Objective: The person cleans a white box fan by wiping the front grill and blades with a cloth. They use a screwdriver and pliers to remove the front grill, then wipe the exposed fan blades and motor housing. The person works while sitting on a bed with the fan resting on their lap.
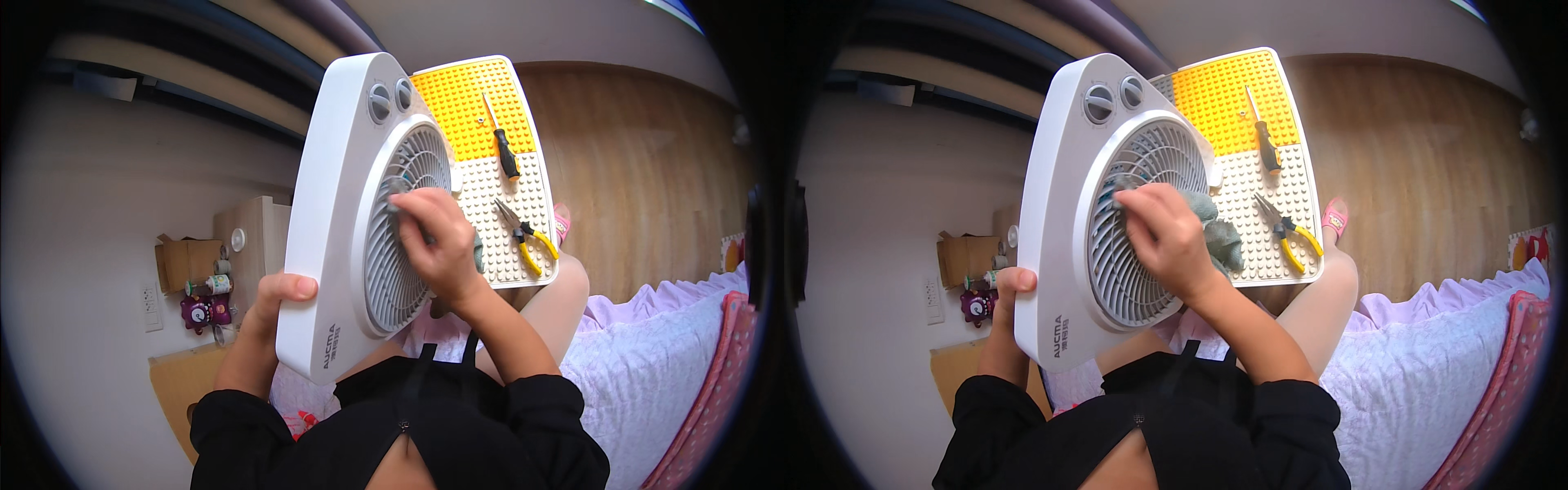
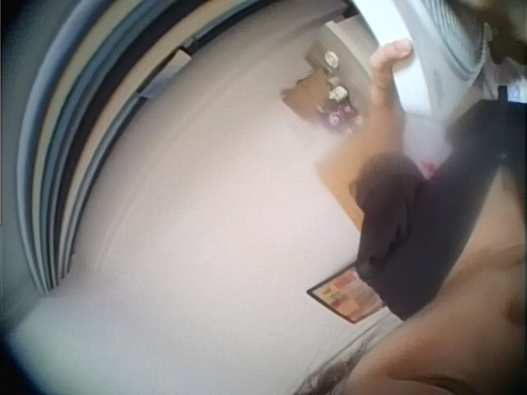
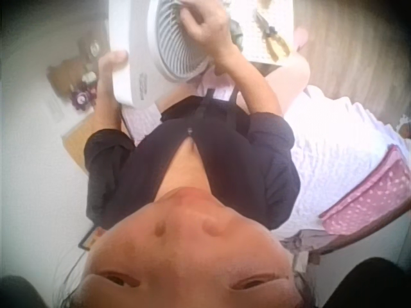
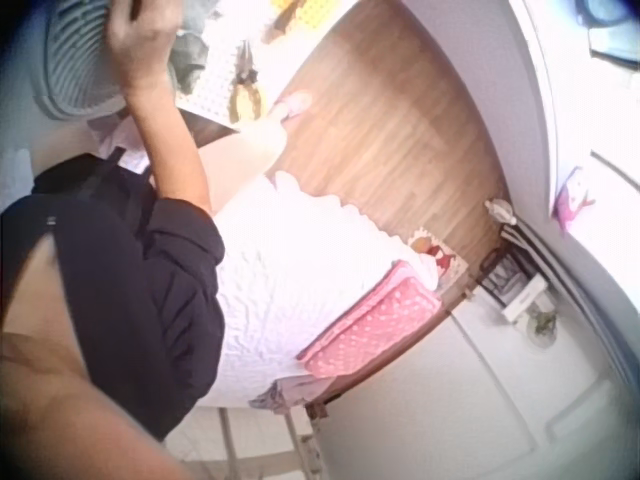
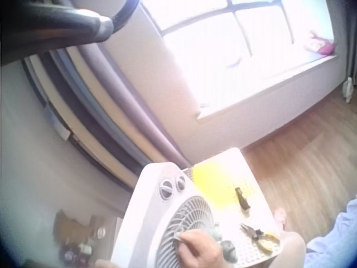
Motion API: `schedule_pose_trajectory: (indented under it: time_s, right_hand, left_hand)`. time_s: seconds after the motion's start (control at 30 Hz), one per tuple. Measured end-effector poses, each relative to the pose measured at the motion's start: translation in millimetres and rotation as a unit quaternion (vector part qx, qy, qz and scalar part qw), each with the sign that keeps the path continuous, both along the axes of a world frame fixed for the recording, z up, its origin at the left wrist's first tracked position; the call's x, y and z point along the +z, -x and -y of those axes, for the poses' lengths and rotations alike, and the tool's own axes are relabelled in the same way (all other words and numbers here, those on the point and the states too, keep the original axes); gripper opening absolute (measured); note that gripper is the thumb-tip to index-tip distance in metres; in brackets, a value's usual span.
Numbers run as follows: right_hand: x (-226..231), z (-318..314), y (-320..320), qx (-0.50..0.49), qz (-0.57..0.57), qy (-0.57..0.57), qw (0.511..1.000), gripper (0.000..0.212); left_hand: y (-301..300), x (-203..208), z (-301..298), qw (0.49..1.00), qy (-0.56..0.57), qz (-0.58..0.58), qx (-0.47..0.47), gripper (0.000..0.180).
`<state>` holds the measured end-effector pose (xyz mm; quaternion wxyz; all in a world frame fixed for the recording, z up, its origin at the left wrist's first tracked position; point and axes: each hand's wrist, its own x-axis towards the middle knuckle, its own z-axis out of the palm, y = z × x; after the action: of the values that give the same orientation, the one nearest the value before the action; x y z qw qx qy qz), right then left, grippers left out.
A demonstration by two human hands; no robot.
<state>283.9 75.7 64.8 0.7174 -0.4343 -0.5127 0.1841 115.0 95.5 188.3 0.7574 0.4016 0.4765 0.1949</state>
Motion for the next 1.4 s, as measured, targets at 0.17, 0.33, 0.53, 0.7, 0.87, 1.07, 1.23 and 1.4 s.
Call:
schedule_pose_trajectory:
  time_s: [0.17, 0.33, 0.53, 0.7, 0.87, 1.07, 1.23, 1.4]
  right_hand:
    - [17, 2, -6, 0.038, 0.034, 0.035, 0.998, 0.017]
    - [10, -7, 5, -0.026, 0.033, 0.031, 0.999, 0.011]
    - [-30, -3, 5, -0.005, -0.189, 0.190, 0.963, 0.014]
    - [-46, 5, -22, 0.207, -0.674, 0.163, 0.690, 0.029]
    - [-36, 29, -39, 0.191, -0.641, 0.156, 0.727, 0.025]
    - [6, 74, -39, 0.117, -0.398, 0.220, 0.883, 0.020]
    - [9, 110, -40, 0.083, -0.292, 0.277, 0.912, 0.021]
    - [22, 133, -29, 0.147, -0.467, 0.275, 0.827, 0.029]
  left_hand:
    - [-5, 3, 4, 1.000, 0.009, -0.022, 0.013, 0.097]
    - [-7, -1, 2, 1.000, -0.010, 0.017, 0.022, 0.092]
    - [5, -8, -5, 0.999, -0.033, 0.031, 0.013, 0.093]
    - [8, -11, -1, 0.999, -0.037, 0.033, 0.021, 0.092]
    - [12, -9, 4, 0.998, -0.009, 0.060, 0.026, 0.085]
    - [14, -2, 7, 0.996, 0.039, 0.086, -0.004, 0.069]
    - [27, -2, 15, 0.995, 0.035, 0.097, 0.005, 0.065]
    - [55, 1, 29, 0.989, -0.021, 0.149, 0.008, 0.066]
